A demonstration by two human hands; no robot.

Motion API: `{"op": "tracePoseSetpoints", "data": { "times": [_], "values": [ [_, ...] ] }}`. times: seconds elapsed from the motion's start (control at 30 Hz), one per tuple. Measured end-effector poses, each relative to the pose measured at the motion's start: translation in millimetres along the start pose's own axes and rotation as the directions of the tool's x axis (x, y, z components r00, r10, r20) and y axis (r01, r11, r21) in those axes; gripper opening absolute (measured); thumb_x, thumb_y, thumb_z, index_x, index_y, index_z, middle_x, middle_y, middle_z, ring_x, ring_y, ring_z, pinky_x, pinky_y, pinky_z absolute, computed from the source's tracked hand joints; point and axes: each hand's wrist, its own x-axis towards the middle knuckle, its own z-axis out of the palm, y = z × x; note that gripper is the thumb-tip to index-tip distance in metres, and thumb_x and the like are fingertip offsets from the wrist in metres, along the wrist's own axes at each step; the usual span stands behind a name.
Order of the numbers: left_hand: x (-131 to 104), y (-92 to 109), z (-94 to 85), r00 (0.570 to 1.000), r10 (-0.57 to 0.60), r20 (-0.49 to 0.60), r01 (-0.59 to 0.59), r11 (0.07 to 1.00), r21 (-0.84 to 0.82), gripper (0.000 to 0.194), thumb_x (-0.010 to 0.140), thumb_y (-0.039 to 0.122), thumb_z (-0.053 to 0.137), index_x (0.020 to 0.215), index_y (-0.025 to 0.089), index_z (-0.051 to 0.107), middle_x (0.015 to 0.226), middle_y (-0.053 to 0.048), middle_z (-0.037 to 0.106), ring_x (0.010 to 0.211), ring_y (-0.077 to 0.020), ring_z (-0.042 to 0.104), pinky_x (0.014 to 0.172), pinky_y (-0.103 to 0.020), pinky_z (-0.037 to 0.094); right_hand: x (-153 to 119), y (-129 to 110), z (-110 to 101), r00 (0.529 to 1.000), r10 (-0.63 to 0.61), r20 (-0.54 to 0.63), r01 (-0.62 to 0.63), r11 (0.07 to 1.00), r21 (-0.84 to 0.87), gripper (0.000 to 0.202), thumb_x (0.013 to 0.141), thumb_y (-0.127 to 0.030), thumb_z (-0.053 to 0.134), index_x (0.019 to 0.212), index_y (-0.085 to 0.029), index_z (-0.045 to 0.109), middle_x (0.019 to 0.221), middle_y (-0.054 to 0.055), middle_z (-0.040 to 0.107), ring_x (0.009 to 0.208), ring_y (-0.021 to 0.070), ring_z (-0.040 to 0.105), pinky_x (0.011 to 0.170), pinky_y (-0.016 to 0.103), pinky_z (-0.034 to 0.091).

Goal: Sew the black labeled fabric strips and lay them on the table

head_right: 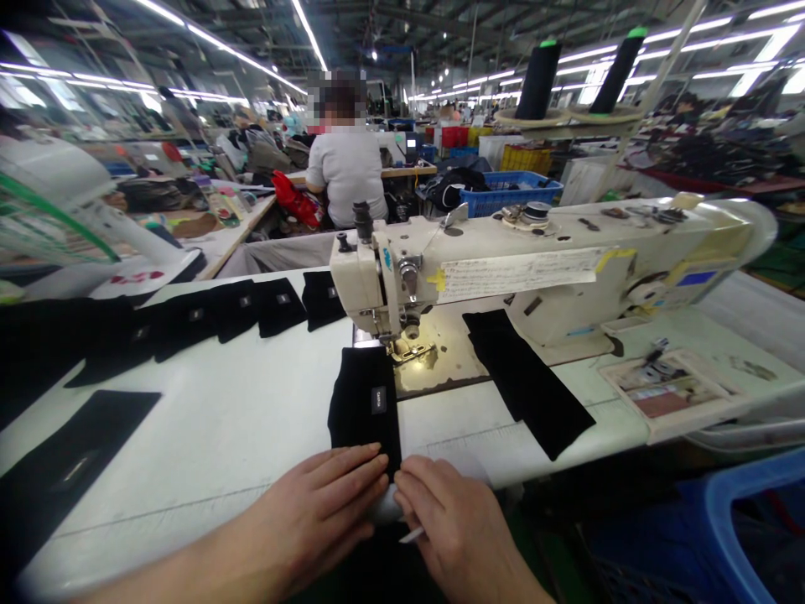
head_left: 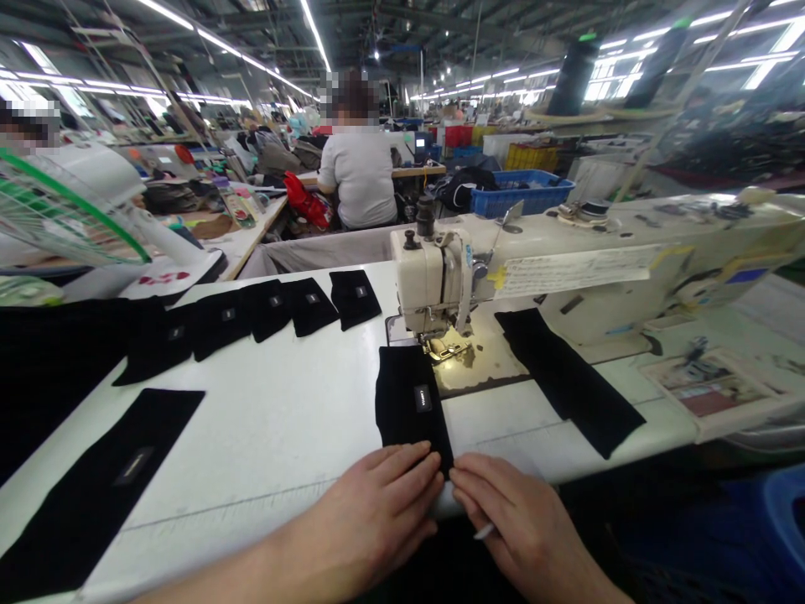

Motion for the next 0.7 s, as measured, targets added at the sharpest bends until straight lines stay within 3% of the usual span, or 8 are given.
{"op": "tracePoseSetpoints", "data": {
  "times": [0.7],
  "values": [
    [12.6,-32.4,-1.5,1.000,0.009,0.022,-0.009,1.000,0.003,0.034,0.100,0.030,0.052,0.126,0.010,0.062,0.128,-0.016,0.067,0.124,-0.0313,0.061,0.101,-0.044,0.057,33.4,13.9,9.1,0.991,0.110,0.072,-0.109,0.994,-0.013,0.027,0.100,-0.016,0.041,0.099,-0.018,0.068,0.095,0.007,0.069,0.081,0.0165,0.065,0.068,0.025,0.052]
  ]
}}
